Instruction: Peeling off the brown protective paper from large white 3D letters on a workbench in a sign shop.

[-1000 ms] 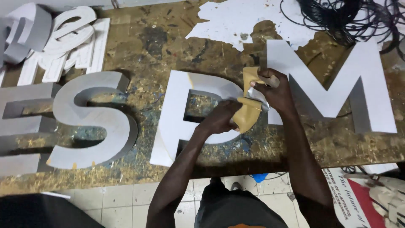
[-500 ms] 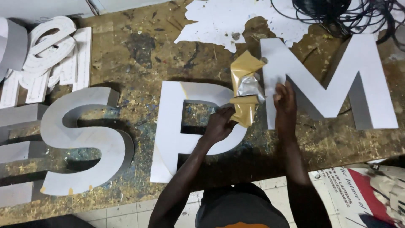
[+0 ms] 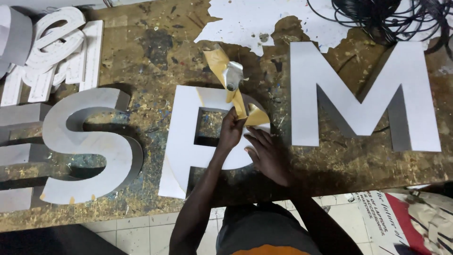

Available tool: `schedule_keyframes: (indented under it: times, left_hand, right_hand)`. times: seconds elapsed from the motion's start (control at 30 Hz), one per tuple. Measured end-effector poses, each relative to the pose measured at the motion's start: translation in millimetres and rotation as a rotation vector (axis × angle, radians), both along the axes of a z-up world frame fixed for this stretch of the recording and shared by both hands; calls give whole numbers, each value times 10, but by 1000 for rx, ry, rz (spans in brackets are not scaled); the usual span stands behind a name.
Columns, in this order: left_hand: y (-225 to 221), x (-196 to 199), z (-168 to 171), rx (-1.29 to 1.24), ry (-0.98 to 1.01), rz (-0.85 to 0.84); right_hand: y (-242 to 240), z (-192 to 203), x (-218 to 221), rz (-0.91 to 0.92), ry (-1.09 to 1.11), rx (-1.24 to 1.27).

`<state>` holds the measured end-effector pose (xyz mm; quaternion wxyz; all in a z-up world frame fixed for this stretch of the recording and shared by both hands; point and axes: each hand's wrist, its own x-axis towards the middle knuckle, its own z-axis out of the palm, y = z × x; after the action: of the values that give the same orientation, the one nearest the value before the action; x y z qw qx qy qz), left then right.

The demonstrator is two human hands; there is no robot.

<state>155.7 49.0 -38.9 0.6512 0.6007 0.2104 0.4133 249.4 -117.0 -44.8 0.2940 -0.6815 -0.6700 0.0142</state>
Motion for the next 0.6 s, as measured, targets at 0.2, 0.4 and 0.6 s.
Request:
schedule_keyframes:
  times: [0.2,0.4,0.6]
  left_hand:
    - [184,-57,-991,-185,-30,168]
    - [-9,-78,-102,-144,11,289]
    - [119,-74,-662,-281,-11,397]
  right_hand:
    - [22,-7,-8,-8,12,-38]
    - [37,21,36,-15,-34,-107]
    - [34,71,55,-38,3,-135]
